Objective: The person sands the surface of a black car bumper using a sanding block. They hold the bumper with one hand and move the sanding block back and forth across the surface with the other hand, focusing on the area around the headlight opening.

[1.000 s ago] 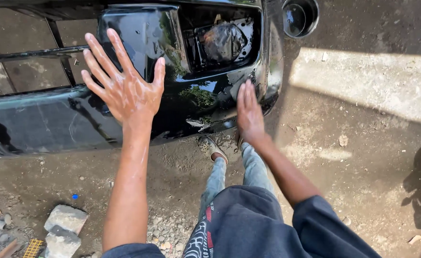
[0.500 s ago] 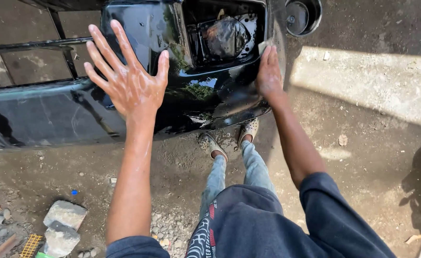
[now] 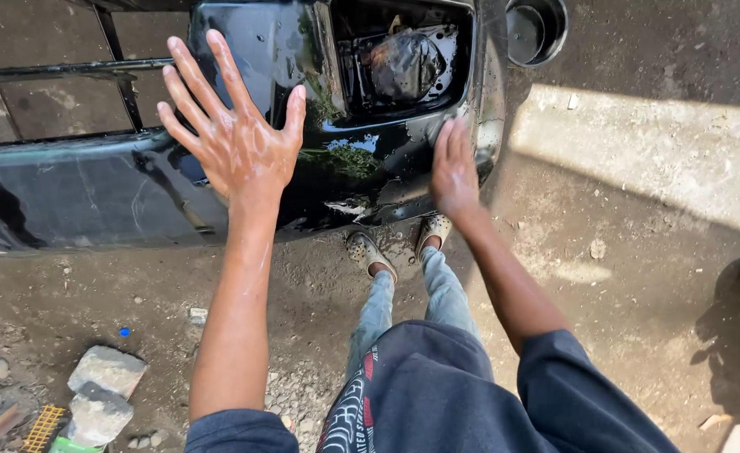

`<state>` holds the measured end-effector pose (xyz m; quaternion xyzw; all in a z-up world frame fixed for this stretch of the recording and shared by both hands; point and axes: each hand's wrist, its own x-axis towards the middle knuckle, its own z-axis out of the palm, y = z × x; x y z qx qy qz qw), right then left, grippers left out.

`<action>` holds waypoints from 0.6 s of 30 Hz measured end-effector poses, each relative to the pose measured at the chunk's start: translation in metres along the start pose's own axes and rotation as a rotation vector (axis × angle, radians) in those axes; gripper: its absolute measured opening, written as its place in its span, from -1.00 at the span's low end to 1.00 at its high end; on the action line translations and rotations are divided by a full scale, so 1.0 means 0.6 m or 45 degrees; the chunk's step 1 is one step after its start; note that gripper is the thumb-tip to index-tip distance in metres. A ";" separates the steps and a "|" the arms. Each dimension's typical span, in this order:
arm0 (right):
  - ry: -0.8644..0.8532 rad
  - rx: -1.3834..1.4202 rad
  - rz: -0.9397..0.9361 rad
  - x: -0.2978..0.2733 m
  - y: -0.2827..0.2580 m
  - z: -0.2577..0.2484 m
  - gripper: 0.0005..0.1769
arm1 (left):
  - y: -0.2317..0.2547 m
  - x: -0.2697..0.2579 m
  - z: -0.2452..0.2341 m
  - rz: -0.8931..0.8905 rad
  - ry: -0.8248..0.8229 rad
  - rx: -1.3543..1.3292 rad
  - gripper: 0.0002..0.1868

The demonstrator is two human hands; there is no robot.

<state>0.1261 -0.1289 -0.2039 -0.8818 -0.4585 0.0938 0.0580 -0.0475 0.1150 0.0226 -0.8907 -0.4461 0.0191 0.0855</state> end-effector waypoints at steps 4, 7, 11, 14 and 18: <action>-0.238 0.397 0.329 0.059 0.129 0.003 -0.27 | 0.004 0.005 -0.004 0.013 0.042 -0.029 0.04; -0.199 0.952 0.228 0.023 0.197 -0.013 -0.57 | 0.002 0.000 -0.003 0.012 0.005 -0.042 0.04; -0.388 1.072 0.542 0.008 0.123 -0.119 -0.28 | -0.001 0.002 0.000 0.005 0.023 -0.035 0.06; -0.643 0.731 0.838 0.003 -0.135 -0.336 -0.46 | 0.001 0.004 0.005 0.014 0.050 -0.026 0.04; 0.368 -0.122 -0.059 -0.099 -0.090 -0.034 0.04 | -0.003 0.001 0.008 0.007 0.011 -0.034 0.05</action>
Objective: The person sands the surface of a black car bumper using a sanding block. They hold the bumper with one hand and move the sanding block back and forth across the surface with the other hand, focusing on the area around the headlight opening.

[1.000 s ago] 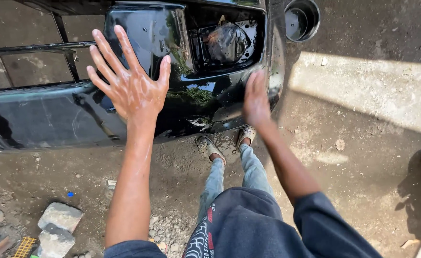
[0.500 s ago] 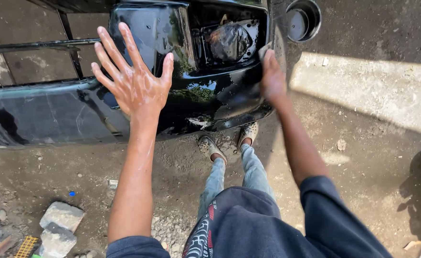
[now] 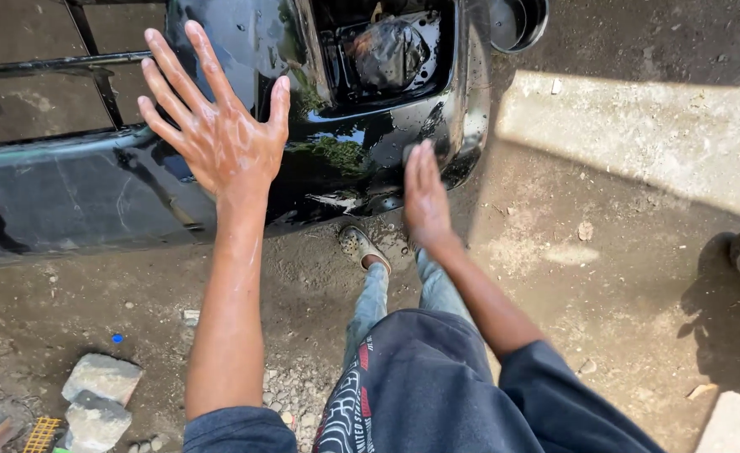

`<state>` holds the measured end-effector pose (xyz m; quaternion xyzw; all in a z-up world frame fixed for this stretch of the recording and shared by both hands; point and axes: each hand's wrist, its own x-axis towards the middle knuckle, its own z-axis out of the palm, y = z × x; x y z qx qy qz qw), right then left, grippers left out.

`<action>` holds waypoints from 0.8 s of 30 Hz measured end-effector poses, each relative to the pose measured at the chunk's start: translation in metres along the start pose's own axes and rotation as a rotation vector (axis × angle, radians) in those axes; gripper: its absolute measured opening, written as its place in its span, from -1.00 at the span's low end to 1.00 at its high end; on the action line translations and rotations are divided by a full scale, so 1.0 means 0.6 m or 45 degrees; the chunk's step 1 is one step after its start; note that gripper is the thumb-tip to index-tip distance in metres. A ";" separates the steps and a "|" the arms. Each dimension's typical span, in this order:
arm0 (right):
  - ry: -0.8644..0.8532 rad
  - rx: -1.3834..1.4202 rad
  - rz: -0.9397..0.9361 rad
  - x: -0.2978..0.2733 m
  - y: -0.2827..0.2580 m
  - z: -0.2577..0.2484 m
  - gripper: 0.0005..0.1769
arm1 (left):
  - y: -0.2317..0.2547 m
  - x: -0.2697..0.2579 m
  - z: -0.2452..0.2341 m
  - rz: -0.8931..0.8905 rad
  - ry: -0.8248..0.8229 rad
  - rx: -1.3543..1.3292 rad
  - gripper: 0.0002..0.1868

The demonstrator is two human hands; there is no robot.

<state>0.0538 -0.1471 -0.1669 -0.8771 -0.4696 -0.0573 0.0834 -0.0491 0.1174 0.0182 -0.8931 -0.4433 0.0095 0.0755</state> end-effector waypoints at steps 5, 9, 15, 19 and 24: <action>-0.842 0.263 0.572 0.116 0.087 0.006 0.02 | 0.002 -0.004 -0.009 0.019 0.065 0.060 0.02; -0.404 0.017 0.176 0.015 0.031 0.033 -0.04 | 0.006 0.010 -0.013 -0.027 0.083 0.020 0.01; -1.128 0.176 0.558 0.102 0.072 -0.016 -0.02 | 0.003 -0.003 -0.007 0.006 0.021 -0.014 0.03; -0.310 0.064 0.166 0.027 0.048 0.048 0.08 | 0.005 0.010 -0.012 0.002 0.064 0.012 0.02; -1.185 0.216 0.635 0.167 0.060 -0.100 -0.04 | 0.003 -0.001 -0.006 -0.004 -0.010 -0.025 0.05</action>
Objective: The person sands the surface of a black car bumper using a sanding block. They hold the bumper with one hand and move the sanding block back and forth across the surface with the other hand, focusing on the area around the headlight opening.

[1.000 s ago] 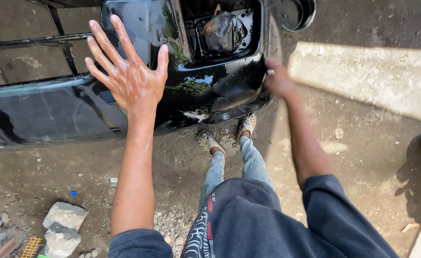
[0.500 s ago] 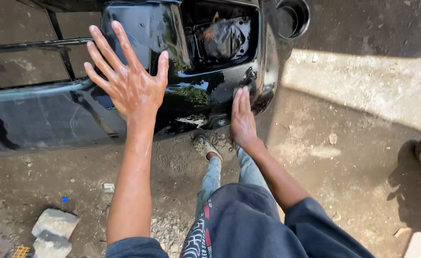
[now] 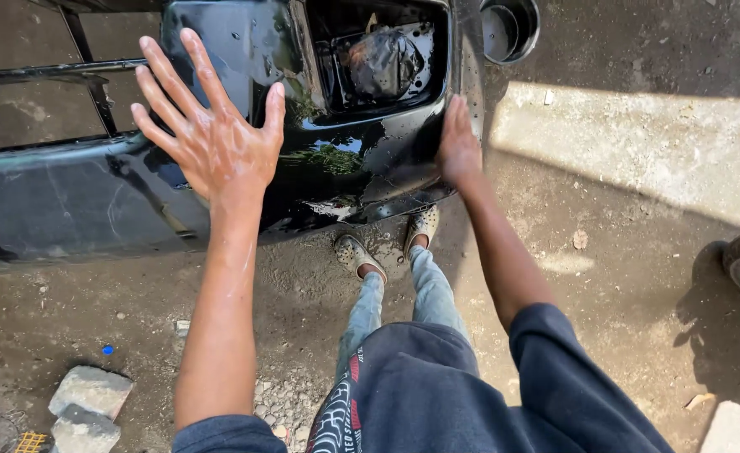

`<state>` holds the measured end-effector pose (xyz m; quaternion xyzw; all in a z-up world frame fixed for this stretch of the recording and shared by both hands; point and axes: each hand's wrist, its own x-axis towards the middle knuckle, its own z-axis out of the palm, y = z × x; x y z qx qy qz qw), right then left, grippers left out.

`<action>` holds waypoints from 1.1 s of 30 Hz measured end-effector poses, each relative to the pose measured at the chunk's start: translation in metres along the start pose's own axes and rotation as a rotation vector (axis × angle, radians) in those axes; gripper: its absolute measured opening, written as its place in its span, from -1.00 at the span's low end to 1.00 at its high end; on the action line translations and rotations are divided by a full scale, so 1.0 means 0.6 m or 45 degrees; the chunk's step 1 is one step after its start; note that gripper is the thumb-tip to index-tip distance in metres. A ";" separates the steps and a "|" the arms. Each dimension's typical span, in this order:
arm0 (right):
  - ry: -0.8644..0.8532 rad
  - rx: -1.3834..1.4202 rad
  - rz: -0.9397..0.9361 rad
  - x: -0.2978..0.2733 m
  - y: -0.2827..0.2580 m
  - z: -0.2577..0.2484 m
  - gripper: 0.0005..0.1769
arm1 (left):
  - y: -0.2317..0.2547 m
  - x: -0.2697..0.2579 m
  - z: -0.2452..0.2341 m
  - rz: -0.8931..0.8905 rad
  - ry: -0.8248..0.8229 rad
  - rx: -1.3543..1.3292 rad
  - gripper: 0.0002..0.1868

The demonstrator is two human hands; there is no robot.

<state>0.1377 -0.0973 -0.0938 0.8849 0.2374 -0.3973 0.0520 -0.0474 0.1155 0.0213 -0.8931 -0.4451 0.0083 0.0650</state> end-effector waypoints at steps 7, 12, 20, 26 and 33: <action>0.655 0.031 -0.343 -0.031 0.011 0.138 0.06 | -0.005 0.000 0.007 0.016 -0.008 0.000 0.04; 0.223 0.383 -0.384 0.119 0.143 0.074 0.06 | -0.002 0.001 -0.004 0.002 -0.032 -0.003 0.03; 0.375 0.258 -0.275 0.011 0.031 0.123 0.03 | -0.003 0.002 -0.005 0.005 0.057 -0.004 0.00; 0.568 0.079 -0.611 0.031 0.060 0.164 0.05 | -0.003 -0.002 0.001 0.017 0.064 -0.015 0.02; 1.180 -0.269 -0.642 0.082 0.077 0.243 0.00 | -0.001 0.010 0.007 0.031 0.176 0.057 0.00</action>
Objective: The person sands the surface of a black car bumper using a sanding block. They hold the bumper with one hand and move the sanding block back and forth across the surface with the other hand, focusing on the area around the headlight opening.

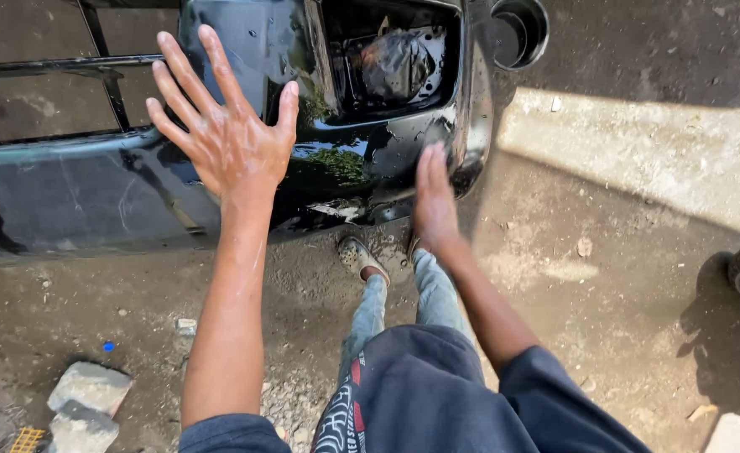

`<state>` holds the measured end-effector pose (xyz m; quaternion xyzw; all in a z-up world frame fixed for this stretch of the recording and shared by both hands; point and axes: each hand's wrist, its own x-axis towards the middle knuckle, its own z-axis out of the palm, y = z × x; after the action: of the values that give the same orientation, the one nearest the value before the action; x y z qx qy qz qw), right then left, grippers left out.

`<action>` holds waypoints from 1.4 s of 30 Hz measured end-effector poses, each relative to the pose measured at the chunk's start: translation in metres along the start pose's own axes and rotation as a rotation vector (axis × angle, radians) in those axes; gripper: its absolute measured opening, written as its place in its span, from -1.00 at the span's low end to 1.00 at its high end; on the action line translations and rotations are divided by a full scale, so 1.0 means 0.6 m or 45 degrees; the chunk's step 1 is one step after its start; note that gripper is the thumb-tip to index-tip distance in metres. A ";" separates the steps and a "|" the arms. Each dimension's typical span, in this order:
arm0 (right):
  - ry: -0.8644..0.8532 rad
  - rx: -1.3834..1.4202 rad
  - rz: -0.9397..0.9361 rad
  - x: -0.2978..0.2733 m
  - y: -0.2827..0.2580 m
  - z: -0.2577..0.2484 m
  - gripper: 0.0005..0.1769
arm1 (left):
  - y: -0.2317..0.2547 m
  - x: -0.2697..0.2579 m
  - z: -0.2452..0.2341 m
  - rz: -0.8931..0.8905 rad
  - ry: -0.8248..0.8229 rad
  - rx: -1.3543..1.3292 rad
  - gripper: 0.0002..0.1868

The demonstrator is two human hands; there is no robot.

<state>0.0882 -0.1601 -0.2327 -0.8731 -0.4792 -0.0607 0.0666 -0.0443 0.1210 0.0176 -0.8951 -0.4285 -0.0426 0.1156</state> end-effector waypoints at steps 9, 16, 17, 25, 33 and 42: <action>-0.467 0.558 0.375 0.043 0.042 -0.044 -0.01 | 0.004 -0.007 -0.016 0.008 -0.077 -0.001 0.01; -0.719 0.472 0.392 0.035 -0.020 -0.123 0.07 | 0.004 -0.007 -0.013 0.004 -0.116 -0.018 0.04; -0.738 0.547 0.529 0.045 -0.005 -0.112 0.03 | 0.004 -0.006 -0.014 0.001 -0.125 -0.005 0.04; -0.404 0.580 0.333 -0.007 -0.061 -0.102 -0.04 | -0.002 -0.011 0.000 -0.003 -0.145 0.008 0.03; -0.262 0.638 0.262 -0.041 -0.101 -0.096 -0.04 | -0.005 -0.008 -0.002 -0.013 -0.157 -0.003 0.04; -0.468 0.678 0.524 -0.032 -0.023 -0.071 -0.05 | -0.002 -0.003 -0.004 -0.005 -0.138 -0.028 0.03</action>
<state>0.0646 -0.1764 -0.1931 -0.8995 -0.2967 0.2381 0.2148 -0.0466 0.1199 0.0197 -0.8965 -0.4353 0.0011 0.0823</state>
